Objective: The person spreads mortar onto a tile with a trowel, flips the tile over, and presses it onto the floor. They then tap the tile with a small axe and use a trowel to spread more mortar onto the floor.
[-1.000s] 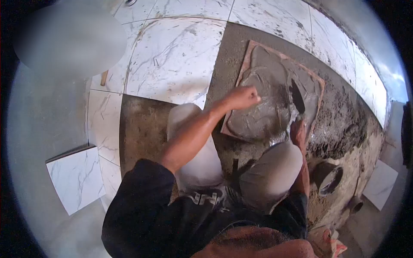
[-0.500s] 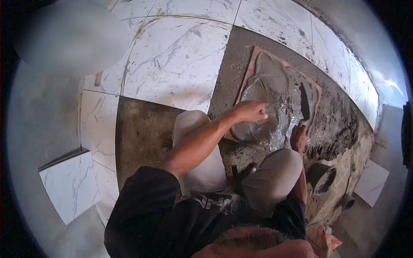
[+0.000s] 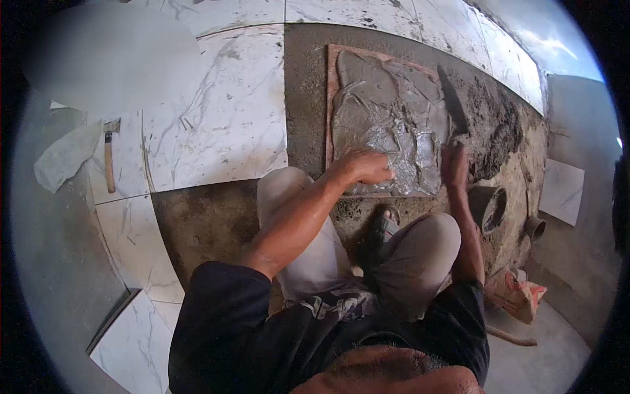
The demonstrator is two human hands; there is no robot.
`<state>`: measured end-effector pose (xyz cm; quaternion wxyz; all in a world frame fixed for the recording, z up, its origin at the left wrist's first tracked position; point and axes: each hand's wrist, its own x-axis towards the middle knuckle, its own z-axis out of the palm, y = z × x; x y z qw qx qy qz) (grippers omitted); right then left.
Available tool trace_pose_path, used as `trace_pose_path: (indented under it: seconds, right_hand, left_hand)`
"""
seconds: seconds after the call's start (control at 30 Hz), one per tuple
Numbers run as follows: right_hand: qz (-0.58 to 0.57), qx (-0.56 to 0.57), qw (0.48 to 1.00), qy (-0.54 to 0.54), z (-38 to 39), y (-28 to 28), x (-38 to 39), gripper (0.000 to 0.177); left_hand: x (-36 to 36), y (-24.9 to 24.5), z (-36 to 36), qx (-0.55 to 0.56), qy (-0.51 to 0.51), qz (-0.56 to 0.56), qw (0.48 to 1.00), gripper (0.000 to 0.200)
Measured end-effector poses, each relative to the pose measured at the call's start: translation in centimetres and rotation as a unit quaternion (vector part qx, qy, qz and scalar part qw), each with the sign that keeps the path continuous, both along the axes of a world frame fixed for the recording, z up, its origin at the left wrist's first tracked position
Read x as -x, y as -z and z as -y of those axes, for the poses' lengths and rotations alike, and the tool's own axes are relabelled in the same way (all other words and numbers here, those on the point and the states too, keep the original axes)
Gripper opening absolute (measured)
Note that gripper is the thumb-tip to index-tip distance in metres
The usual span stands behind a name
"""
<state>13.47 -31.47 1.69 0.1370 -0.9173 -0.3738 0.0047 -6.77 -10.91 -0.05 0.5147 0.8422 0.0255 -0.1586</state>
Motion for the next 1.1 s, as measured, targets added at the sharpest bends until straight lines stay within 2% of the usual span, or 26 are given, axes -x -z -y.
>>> trace_pose_path:
  seconds: [0.03,0.1,0.13,0.17,0.23,0.27,0.3,0.37,0.4,0.43,0.5,0.53,0.57,0.63,0.67,0.7,0.77,0.83,0.9,0.93,1.0,1.1]
  right_hand:
    - [0.017,0.024,1.000,0.010,1.8,3.8,-1.2,0.033]
    - [-0.021,0.180,0.981,-0.070,4.7,10.3,-3.7,0.024]
    - [-0.046,0.093,0.994,-0.026,2.5,5.9,-0.3,0.027]
    - [-0.043,0.093,0.994,-0.030,1.0,4.3,0.5,0.027]
    - [-0.084,0.009,0.996,0.026,0.4,2.9,2.3,0.031]
    - [-0.107,-0.001,0.992,0.063,0.2,2.2,2.8,0.033]
    - [-0.117,0.003,0.991,0.067,0.1,2.2,2.7,0.033]
    - [-0.076,-0.067,0.995,0.018,0.6,2.9,2.9,0.031]
    - [-0.039,0.006,0.999,0.009,1.1,4.2,2.2,0.029]
    - [-0.052,0.009,0.999,0.010,1.9,5.3,1.4,0.029]
    - [-0.145,0.054,0.988,0.006,3.2,7.6,0.6,0.030]
    - [-0.125,-0.003,0.992,0.007,2.9,7.2,1.2,0.032]
    - [-0.135,-0.005,0.991,0.000,2.1,7.0,1.5,0.032]
    - [-0.118,0.037,0.989,0.078,2.3,5.7,2.6,0.032]
    - [-0.168,0.086,0.980,0.063,2.9,6.7,1.6,0.036]
    - [-0.173,0.086,0.979,0.064,3.2,6.4,2.2,0.036]
    - [-0.128,-0.051,0.989,0.050,2.4,6.3,2.8,0.039]
    - [-0.176,-0.015,0.980,0.088,2.4,6.6,2.9,0.041]
    - [-0.352,0.019,0.930,0.107,2.0,7.7,1.5,0.042]
    - [-0.313,-0.030,0.946,0.080,2.2,7.9,1.8,0.041]
    - [-0.317,-0.067,0.943,0.080,1.2,7.7,1.7,0.038]
    - [-0.379,-0.086,0.914,0.112,-0.7,6.3,1.5,0.035]
  left_hand:
    - [0.1,-0.5,0.0,0.005,0.010,0.002,1.000,0.044]
    - [0.8,-1.6,-0.1,-0.008,-0.004,-0.011,1.000,0.045]
    - [1.1,-2.0,-0.7,-0.026,-0.024,-0.028,0.999,0.045]
    - [0.9,-2.1,-1.4,-0.026,-0.027,-0.025,0.999,0.045]
    - [1.4,-1.7,-1.7,-0.032,-0.007,-0.083,0.996,0.044]
    - [1.8,-0.8,-1.6,-0.061,-0.045,-0.059,0.995,0.042]
    - [1.7,-0.6,-2.0,-0.058,-0.040,-0.068,0.995,0.042]
    - [1.9,-0.3,-2.5,-0.077,-0.122,-0.071,0.987,0.039]
    - [1.5,0.4,-3.1,-0.080,-0.123,-0.079,0.986,0.039]
    - [1.6,1.2,-3.0,-0.096,-0.157,-0.058,0.981,0.038]
    - [2.3,1.4,-2.7,-0.119,-0.176,-0.044,0.976,0.036]
    - [2.1,0.4,-3.3,-0.121,-0.183,-0.070,0.973,0.036]
    - [2.3,-0.1,-3.5,-0.122,-0.190,-0.101,0.969,0.035]
    - [2.6,2.0,-3.4,-0.124,-0.183,-0.100,0.970,0.034]
    - [2.4,3.1,-3.8,-0.130,-0.182,-0.084,0.971,0.034]
    - [2.7,2.5,-3.4,-0.131,-0.180,-0.088,0.971,0.034]
    - [2.7,1.7,-4.0,-0.149,-0.219,-0.101,0.959,0.032]
    - [3.3,1.1,-4.1,-0.150,-0.227,-0.111,0.956,0.031]
    - [3.8,1.0,-4.1,-0.157,-0.224,-0.109,0.956,0.031]
    - [4.7,1.4,-4.2,-0.178,-0.230,-0.108,0.951,0.031]
    - [5.5,0.9,-5.2,-0.209,-0.252,-0.110,0.939,0.030]
    - [6.6,-1.5,-4.5,-0.205,-0.279,-0.178,0.921,0.030]
